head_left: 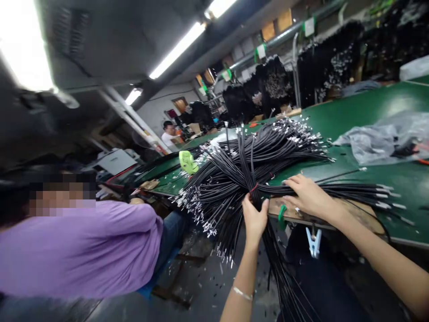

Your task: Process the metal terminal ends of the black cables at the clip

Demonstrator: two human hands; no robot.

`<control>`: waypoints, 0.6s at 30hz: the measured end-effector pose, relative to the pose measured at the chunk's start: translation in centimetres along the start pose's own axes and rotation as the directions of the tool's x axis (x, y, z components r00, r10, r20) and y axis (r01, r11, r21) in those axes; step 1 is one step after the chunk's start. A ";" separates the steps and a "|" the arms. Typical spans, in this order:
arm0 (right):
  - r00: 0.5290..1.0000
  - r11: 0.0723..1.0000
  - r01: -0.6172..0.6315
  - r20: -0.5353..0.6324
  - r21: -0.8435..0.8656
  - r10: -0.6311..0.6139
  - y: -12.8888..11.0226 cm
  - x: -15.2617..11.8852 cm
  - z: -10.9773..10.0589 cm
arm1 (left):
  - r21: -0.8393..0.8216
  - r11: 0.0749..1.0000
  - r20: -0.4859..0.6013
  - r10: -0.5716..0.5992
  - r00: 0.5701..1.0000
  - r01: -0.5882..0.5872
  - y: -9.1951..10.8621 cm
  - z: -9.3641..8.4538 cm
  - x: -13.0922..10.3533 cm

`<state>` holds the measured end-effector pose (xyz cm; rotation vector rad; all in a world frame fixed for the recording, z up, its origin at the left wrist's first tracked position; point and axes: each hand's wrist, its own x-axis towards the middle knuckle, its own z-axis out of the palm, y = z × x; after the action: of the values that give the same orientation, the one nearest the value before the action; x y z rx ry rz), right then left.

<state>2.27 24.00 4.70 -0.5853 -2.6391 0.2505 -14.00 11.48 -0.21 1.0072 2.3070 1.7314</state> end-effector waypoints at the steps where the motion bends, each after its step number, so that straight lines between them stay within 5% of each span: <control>1: 0.998 0.999 0.032 0.055 -0.022 -0.031 0.1 1.9 0.7 | -0.006 1.000 0.003 -0.021 1.000 0.021 0.1 0.9 0.4; 5: 0.971 0.992 0.091 0.230 -0.085 -0.070 0.6 6.2 3.6 | -0.080 0.996 -0.010 -0.041 0.999 0.040 0.7 2.7 1.8; 9: 0.972 0.985 0.083 0.229 -0.151 -0.046 1.5 6.5 4.3 | -0.175 0.984 -0.009 -0.017 1.000 0.015 1.9 1.2 2.3; 12: 0.988 0.984 0.041 0.157 -0.174 -0.014 2.6 4.8 3.1 | -0.245 0.969 -0.006 0.019 1.000 -0.020 3.7 -1.9 2.2; 15: 1.000 0.974 0.013 0.015 -0.228 -0.010 2.8 2.2 1.0 | -0.293 0.954 -0.028 0.050 0.998 -0.056 5.9 -6.8 1.9; 18: 0.986 0.954 0.010 -0.154 -0.298 -0.058 0.3 -0.7 -1.5 | -0.418 0.892 -0.277 0.058 0.959 -0.174 7.9 -12.4 1.6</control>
<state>3.63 24.07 5.70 -0.6254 -2.5417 -0.2017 -17.16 3.26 11.72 0.8882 1.8594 2.4138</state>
